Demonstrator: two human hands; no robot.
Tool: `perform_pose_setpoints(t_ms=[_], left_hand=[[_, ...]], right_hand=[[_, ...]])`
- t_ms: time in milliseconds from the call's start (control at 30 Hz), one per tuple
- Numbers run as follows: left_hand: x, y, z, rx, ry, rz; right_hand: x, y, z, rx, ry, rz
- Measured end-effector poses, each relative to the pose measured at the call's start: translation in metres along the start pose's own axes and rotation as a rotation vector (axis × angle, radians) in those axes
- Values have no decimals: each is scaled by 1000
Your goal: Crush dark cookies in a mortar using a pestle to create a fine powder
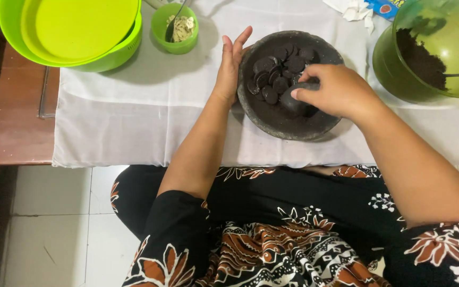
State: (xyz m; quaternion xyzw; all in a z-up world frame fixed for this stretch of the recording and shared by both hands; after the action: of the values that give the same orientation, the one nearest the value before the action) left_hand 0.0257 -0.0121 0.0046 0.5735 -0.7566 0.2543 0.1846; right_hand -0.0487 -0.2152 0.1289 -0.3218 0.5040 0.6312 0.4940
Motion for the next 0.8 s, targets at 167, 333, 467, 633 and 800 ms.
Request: perform_pose_setpoints(t_ms=[167,333,467,633,800], left_hand=[[1,2,-1,30,-70,6],[-1,0,0,12,-32,2],[-5,1,6,25,-18,43],[-4,-3,4,71,-50,90],[-5,-1,2,48,-7,78]], right_hand=[[12,14,27,-251,466,-156],[33,42,13,-399,507,-536],[16,5,-17,-191,177,-160],[-20,-8,-47,-42,-413,48],[-33,0,-46,-3,-101,11]])
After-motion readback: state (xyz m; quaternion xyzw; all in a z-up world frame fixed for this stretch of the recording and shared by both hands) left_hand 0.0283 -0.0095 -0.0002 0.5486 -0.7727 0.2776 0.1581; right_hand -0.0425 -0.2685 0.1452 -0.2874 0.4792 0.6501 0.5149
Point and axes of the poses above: each hand's wrist, its own y-axis away from the middle knuckle, its own x-axis out of the palm, z = x × y, the point moved 3 cm from there along -y, towards the middle knuckle, and after that the axes turned 8 degrees about x, right-handed, at the moved point
